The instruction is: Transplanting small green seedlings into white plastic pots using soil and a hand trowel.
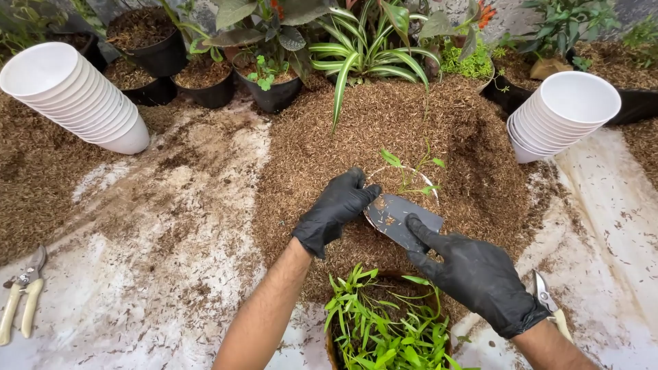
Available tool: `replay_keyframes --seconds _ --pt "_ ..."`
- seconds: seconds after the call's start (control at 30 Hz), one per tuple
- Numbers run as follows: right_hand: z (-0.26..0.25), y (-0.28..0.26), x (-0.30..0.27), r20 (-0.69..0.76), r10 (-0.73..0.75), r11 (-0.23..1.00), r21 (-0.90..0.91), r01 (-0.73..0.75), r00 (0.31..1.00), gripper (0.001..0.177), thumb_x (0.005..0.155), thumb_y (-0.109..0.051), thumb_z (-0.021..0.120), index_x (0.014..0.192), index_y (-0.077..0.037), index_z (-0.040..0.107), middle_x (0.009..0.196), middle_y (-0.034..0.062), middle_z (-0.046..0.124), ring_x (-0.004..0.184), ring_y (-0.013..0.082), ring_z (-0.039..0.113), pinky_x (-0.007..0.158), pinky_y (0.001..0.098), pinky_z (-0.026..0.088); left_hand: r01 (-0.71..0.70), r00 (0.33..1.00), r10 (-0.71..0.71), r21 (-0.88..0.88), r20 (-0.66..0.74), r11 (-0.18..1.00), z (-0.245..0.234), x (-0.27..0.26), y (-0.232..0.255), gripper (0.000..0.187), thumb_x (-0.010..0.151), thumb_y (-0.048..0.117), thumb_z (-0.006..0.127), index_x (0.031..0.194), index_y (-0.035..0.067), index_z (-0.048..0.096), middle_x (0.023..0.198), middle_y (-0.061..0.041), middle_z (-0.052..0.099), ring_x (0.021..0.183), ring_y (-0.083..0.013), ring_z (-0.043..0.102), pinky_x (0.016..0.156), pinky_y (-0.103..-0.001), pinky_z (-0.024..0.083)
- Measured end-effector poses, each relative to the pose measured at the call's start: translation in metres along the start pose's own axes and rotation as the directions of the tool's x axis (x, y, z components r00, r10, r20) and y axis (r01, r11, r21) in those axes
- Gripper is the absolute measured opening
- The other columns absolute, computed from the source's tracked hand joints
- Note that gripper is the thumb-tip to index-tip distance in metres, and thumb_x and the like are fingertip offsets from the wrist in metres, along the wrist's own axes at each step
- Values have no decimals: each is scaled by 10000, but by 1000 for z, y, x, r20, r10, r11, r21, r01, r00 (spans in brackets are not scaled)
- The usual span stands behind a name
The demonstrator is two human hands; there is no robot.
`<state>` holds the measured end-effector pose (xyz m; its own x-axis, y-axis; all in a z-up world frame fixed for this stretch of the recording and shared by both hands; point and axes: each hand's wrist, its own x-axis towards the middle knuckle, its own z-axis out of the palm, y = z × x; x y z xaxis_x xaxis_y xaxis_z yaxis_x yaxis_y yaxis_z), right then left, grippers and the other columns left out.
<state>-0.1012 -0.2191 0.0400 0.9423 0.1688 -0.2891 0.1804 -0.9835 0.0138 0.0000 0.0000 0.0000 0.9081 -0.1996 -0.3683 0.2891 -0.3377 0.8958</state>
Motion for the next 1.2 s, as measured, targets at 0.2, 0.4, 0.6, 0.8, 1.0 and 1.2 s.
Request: replay_keyframes --seconds 0.2,0.4,0.6,0.8,1.0,1.2 --pt "8 6 5 -48 -32 999 -21 31 998 703 895 -704 486 1555 -526 320 1179 22 711 838 307 755 654 452 617 12 999 -10 -26 48 1000 -7 1 8 272 899 327 713 989 149 528 979 -56 620 911 -226 548 791 -395 460" --pt "6 3 1 -39 -10 1000 19 10 999 670 898 -687 503 1534 -551 343 1210 5 702 817 288 735 607 445 599 -55 995 66 -147 73 988 -7 22 21 105 890 225 710 876 167 624 1122 -69 709 1107 -272 621 966 -487 472" --pt "8 18 -19 -136 -85 986 129 103 987 705 868 -695 483 1540 -521 359 1268 42 690 950 287 734 701 427 611 -13 1000 13 -35 -6 999 -2 -3 27 202 1037 240 597 893 116 530 818 -33 521 707 -165 461 615 -346 442" --pt "21 28 -20 -238 -127 987 64 146 963 695 841 -706 547 1499 -513 434 1242 37 703 898 301 753 673 455 618 -77 993 39 -364 -109 928 12 -7 -3 188 866 82 606 706 139 525 892 -36 616 839 -188 523 837 -396 471" --pt "8 9 -8 -69 -22 999 36 24 997 690 890 -722 405 1537 -490 351 1280 45 667 790 270 760 606 410 644 7 997 -41 -429 -69 903 8 -15 3 60 936 40 581 911 82 614 1056 -91 688 808 -190 569 617 -328 495" --pt "1 2 -11 39 -12 998 69 9 999 876 797 -821 230 1611 -497 201 1309 132 607 895 356 731 703 465 599 -36 999 35 -159 -11 987 4 -7 -4 310 927 325 719 903 148 466 865 -34 548 814 -196 491 708 -367 435"
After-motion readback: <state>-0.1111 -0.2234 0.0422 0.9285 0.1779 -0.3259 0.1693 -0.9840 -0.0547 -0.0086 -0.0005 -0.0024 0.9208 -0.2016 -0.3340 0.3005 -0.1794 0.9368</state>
